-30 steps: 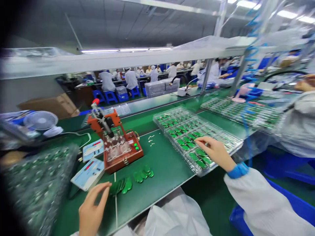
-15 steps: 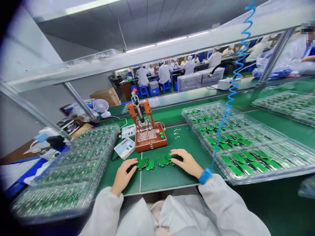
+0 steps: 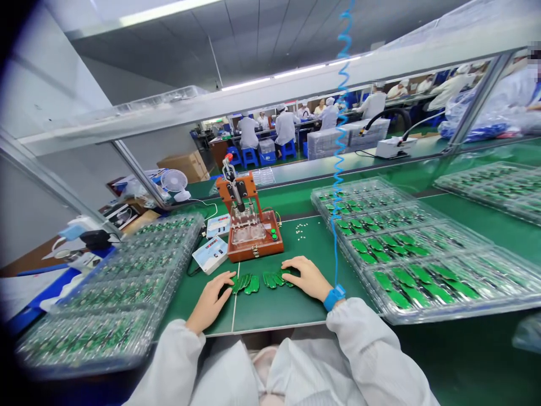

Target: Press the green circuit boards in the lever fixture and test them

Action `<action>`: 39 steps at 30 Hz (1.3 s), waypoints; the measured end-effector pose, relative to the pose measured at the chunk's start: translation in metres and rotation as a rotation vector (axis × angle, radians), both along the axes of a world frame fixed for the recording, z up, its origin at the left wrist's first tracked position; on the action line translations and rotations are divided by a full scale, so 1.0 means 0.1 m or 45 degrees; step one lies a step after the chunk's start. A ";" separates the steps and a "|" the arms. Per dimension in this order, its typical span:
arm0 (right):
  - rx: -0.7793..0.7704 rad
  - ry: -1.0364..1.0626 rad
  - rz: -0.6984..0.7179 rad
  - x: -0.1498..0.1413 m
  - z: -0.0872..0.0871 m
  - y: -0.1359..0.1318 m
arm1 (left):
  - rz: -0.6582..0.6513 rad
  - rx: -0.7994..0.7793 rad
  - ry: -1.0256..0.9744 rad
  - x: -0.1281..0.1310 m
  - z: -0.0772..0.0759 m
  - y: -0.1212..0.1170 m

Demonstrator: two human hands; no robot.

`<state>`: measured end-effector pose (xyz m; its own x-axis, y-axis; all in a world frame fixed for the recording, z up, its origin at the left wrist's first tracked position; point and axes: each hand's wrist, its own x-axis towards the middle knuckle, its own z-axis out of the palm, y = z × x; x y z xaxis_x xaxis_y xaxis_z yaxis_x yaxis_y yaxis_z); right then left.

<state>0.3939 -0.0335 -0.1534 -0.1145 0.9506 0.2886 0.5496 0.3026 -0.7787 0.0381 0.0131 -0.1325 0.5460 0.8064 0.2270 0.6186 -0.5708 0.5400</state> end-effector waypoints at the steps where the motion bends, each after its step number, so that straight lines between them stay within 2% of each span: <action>1: 0.000 0.004 -0.002 0.00 0.00 0.00 | 0.002 0.002 0.001 0.00 0.00 0.00; 11: -0.047 0.146 -0.083 0.00 0.05 -0.01 | 0.063 -0.083 -0.103 -0.02 -0.02 0.01; 18: -0.015 0.217 -0.166 0.02 0.12 -0.12 | 0.131 -0.183 -0.328 -0.05 -0.04 -0.03; 21: 0.014 0.208 -0.165 0.00 0.20 -0.16 | 0.149 -0.210 -0.404 -0.07 0.02 -0.06; 23: 0.040 0.197 -0.141 -0.04 0.29 -0.11 | 0.121 -0.197 -0.429 -0.05 0.13 -0.01; 26: 0.096 0.175 -0.087 -0.14 0.45 0.16 | 0.043 -0.131 -0.444 0.06 0.34 0.26; 30: 0.185 0.144 -0.019 -0.30 0.59 0.79 | -0.049 0.002 -0.448 0.34 0.55 0.83; 34: 0.245 0.092 0.015 -0.42 0.59 1.26 | -0.090 0.054 -0.379 0.55 0.58 1.22; 39: 0.253 0.007 0.015 -0.46 0.53 1.36 | -0.140 0.044 -0.393 0.61 0.50 1.30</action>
